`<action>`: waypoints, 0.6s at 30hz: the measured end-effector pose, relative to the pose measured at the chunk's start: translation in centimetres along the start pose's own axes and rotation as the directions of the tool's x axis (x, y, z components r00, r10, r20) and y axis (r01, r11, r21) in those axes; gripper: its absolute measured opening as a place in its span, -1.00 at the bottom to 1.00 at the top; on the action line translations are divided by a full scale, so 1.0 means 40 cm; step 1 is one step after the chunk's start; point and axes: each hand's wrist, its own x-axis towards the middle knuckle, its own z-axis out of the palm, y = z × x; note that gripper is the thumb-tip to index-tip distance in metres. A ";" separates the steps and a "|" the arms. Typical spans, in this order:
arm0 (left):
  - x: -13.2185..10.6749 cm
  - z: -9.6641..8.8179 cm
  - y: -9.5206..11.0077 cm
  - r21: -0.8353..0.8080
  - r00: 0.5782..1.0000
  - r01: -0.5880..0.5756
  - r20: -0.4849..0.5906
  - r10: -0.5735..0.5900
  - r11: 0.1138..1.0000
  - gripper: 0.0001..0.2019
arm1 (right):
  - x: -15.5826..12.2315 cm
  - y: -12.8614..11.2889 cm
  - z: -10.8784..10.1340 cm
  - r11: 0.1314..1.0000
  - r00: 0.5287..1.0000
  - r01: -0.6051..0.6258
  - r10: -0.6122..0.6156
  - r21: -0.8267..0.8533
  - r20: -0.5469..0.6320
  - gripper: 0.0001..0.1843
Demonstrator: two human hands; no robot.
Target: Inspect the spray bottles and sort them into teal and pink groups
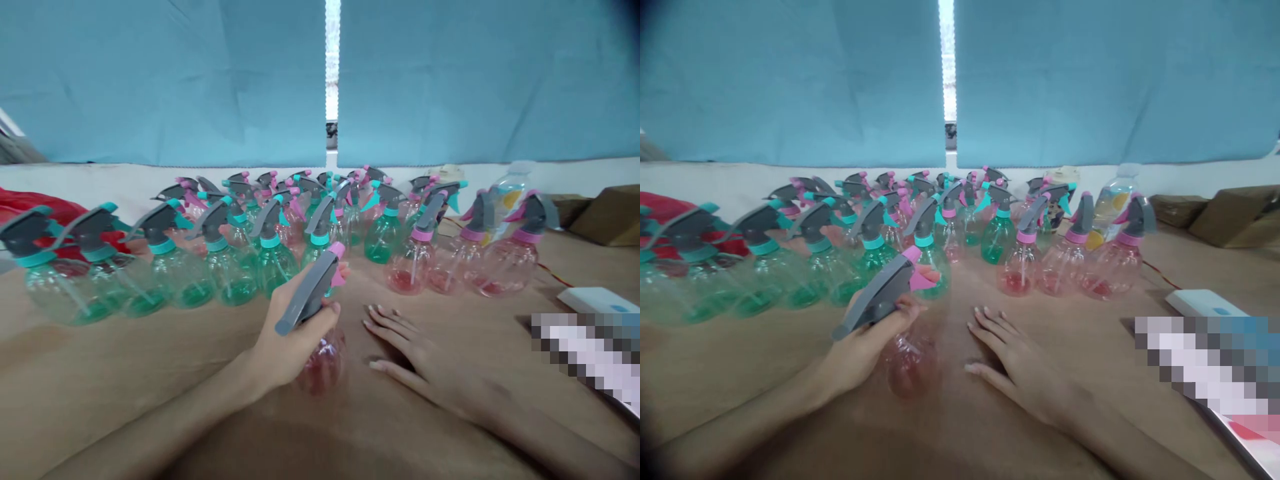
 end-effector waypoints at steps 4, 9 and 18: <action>-0.002 0.000 -0.017 -0.079 1.000 -0.010 0.017 0.011 0.997 -0.97 | 0.001 -0.004 -0.003 1.000 1.000 -0.007 0.007 -0.008 0.006 -0.35; 0.001 -0.006 -0.015 -0.084 0.997 -0.029 0.070 0.035 0.996 -0.84 | -0.001 -0.007 -0.010 0.999 0.999 -0.020 0.022 -0.039 0.041 -0.34; 0.004 -0.007 -0.004 -0.056 0.994 -0.095 0.044 0.097 0.994 -0.85 | 0.001 -0.007 -0.008 0.999 0.999 -0.028 0.028 -0.023 0.027 -0.35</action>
